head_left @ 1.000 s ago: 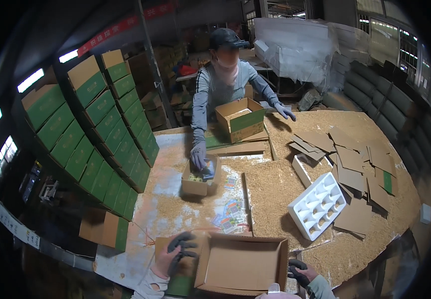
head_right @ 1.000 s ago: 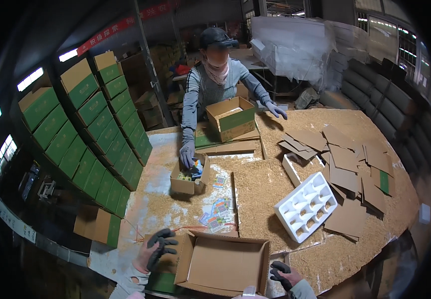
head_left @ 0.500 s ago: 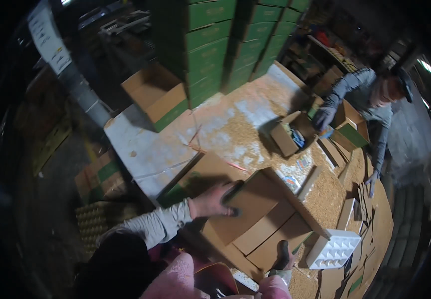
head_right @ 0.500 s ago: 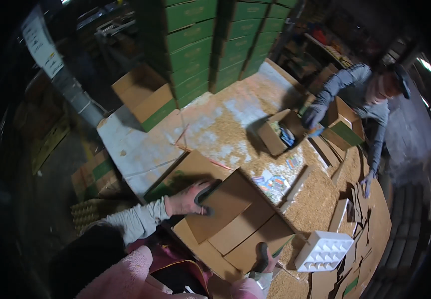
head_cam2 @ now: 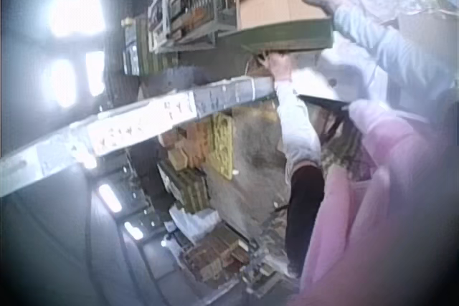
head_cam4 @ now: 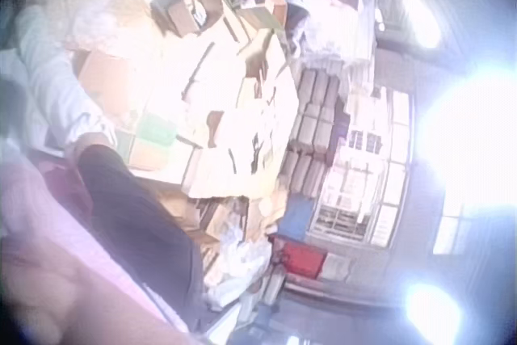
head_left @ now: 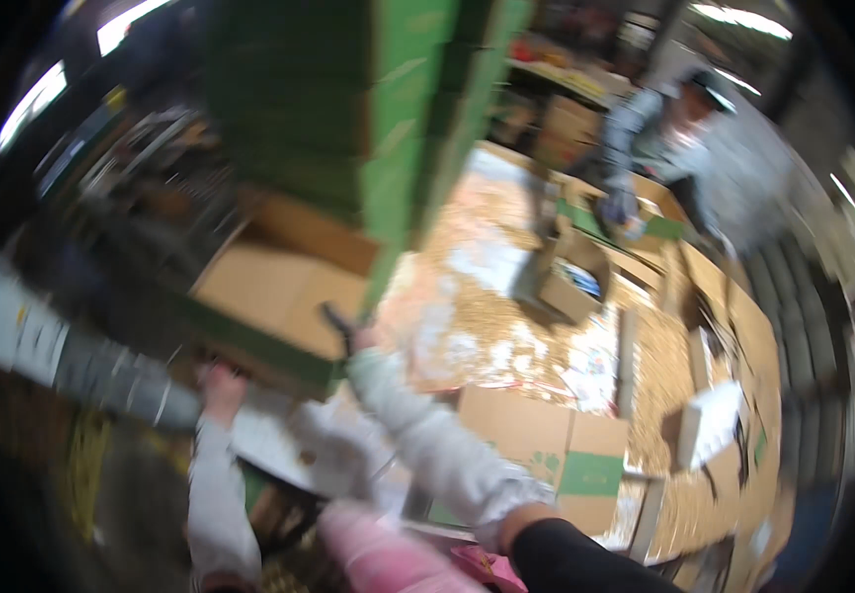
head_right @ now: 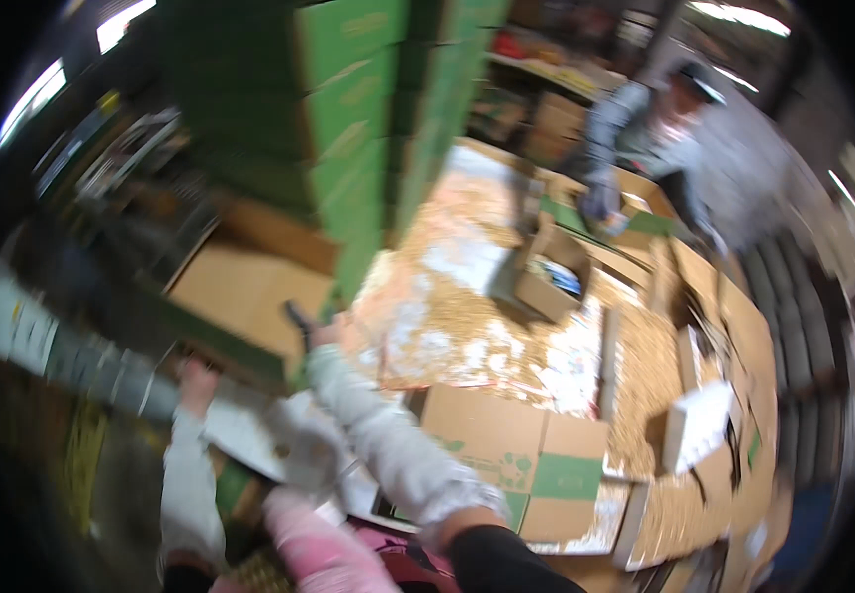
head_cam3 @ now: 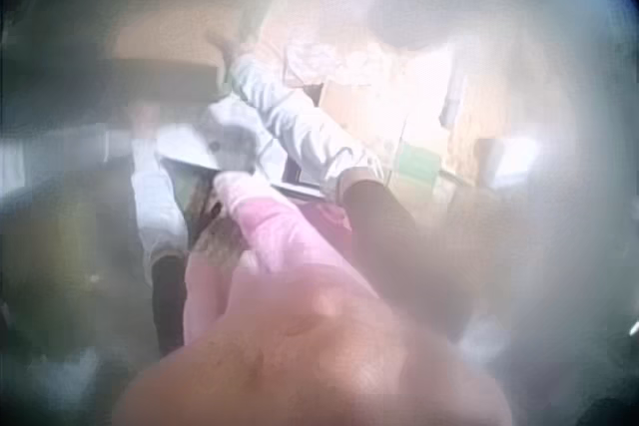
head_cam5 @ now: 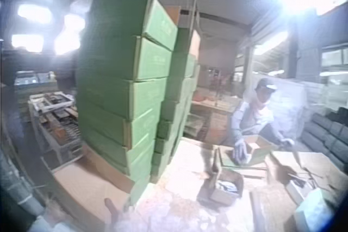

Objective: The person assembles cardboard boxes by folding them into shape, placing a styrofoam tray filled with wood shavings inside, adding small packets and cardboard inserts, and stacking the completed boxes.

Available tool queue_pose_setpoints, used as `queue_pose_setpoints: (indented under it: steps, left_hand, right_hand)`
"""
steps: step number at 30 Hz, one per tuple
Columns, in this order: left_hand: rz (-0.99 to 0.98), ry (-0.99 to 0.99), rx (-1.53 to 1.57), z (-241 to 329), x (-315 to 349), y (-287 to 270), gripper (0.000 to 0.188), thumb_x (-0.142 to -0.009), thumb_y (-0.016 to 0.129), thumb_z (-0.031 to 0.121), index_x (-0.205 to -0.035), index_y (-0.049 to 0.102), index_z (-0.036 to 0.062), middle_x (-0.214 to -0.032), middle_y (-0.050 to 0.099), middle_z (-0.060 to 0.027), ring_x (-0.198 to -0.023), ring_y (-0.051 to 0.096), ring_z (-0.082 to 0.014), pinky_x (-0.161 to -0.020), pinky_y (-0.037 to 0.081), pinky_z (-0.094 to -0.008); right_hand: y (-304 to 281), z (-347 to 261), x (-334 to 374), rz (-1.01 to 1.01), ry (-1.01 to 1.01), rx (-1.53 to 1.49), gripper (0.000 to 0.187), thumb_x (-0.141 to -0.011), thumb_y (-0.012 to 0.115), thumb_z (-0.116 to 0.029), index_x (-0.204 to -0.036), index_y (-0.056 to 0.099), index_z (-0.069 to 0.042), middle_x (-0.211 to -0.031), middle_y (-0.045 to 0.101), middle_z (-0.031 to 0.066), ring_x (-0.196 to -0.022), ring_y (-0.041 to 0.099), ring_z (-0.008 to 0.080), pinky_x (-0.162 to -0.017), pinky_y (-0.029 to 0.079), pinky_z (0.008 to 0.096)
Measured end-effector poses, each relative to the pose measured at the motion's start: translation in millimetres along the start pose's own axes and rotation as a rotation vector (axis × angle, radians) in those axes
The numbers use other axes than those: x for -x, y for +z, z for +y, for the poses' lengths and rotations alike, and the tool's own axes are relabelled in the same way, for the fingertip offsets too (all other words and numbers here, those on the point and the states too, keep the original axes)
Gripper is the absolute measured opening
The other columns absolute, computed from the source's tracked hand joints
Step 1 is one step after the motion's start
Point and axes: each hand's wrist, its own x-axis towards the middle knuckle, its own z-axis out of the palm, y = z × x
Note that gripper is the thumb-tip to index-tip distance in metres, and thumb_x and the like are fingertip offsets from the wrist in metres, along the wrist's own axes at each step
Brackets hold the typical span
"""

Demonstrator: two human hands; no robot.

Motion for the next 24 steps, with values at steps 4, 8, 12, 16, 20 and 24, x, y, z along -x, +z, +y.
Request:
queue_pose_setpoints:
  steps: [4,8,12,16,20,24]
  left_hand:
    - [-0.118,-0.039,-0.175,4.0,1.3,-63.5,0.024,-0.069,0.060,0.016,-0.089,0.061,0.0020,-0.097,0.059,-0.0147,-0.103,0.048,-0.0331,-0.102,0.022,-0.0503]
    - [0.442,-0.086,-0.178,125.6,11.7,-82.3,0.023,-0.080,0.055,0.010,-0.101,0.056,0.0002,-0.117,0.048,-0.0182,-0.112,0.041,-0.0351,-0.096,0.031,-0.0459]
    - [0.007,-0.403,0.732,258.6,58.6,-26.6,0.029,-0.078,0.055,0.005,-0.105,0.052,-0.0038,-0.112,0.049,-0.0169,-0.099,0.049,-0.0281,-0.089,0.037,-0.0364]
    - [-0.158,-0.517,0.488,315.4,100.5,32.0,0.048,-0.077,0.059,0.012,-0.119,0.042,-0.0024,-0.113,0.048,-0.0193,-0.101,0.048,-0.0304,-0.087,0.039,-0.0379]
    - [-0.492,-0.575,0.059,357.4,124.3,79.7,0.069,-0.077,0.055,0.037,-0.124,0.033,-0.0079,-0.124,0.040,-0.0282,-0.116,0.038,-0.0382,-0.097,0.032,-0.0392]
    - [-0.490,-0.533,0.523,413.6,81.4,0.0,0.050,-0.073,0.060,0.020,-0.110,0.048,-0.0100,-0.096,0.060,-0.0200,-0.091,0.058,-0.0306,-0.080,0.046,-0.0329]
  right_hand:
    - [79.8,12.5,-18.6,0.094,0.174,0.049,0.122,-0.048,0.074,-0.058,-0.137,0.010,-0.005,-0.132,0.031,0.0273,-0.123,0.031,0.0392,-0.100,0.029,0.0421]
    - [-35.1,-6.4,-6.4,-0.138,-0.150,0.422,0.091,-0.070,0.066,-0.044,-0.136,0.016,-0.004,-0.130,0.034,0.0243,-0.118,0.036,0.0382,-0.099,0.030,0.0374]
    - [-244.8,37.8,42.3,0.127,-0.574,0.918,0.068,-0.078,0.055,-0.043,-0.131,0.032,-0.007,-0.131,0.031,0.0243,-0.121,0.030,0.0399,-0.100,0.026,0.0435]
    - [-391.8,72.3,69.7,0.179,-0.524,1.479,0.066,-0.078,0.048,-0.050,-0.126,0.038,-0.006,-0.134,0.029,0.0215,-0.125,0.025,0.0361,-0.101,0.016,0.0516]
    - [-404.6,81.5,73.9,0.096,-0.606,1.333,0.061,-0.081,0.044,-0.048,-0.124,0.041,-0.005,-0.132,0.033,0.0203,-0.124,0.027,0.0349,-0.102,0.014,0.0528]
    - [-423.9,76.0,82.0,0.133,-0.602,1.297,0.065,-0.079,0.048,-0.048,-0.127,0.037,-0.005,-0.131,0.034,0.0193,-0.122,0.030,0.0351,-0.101,0.017,0.0515]
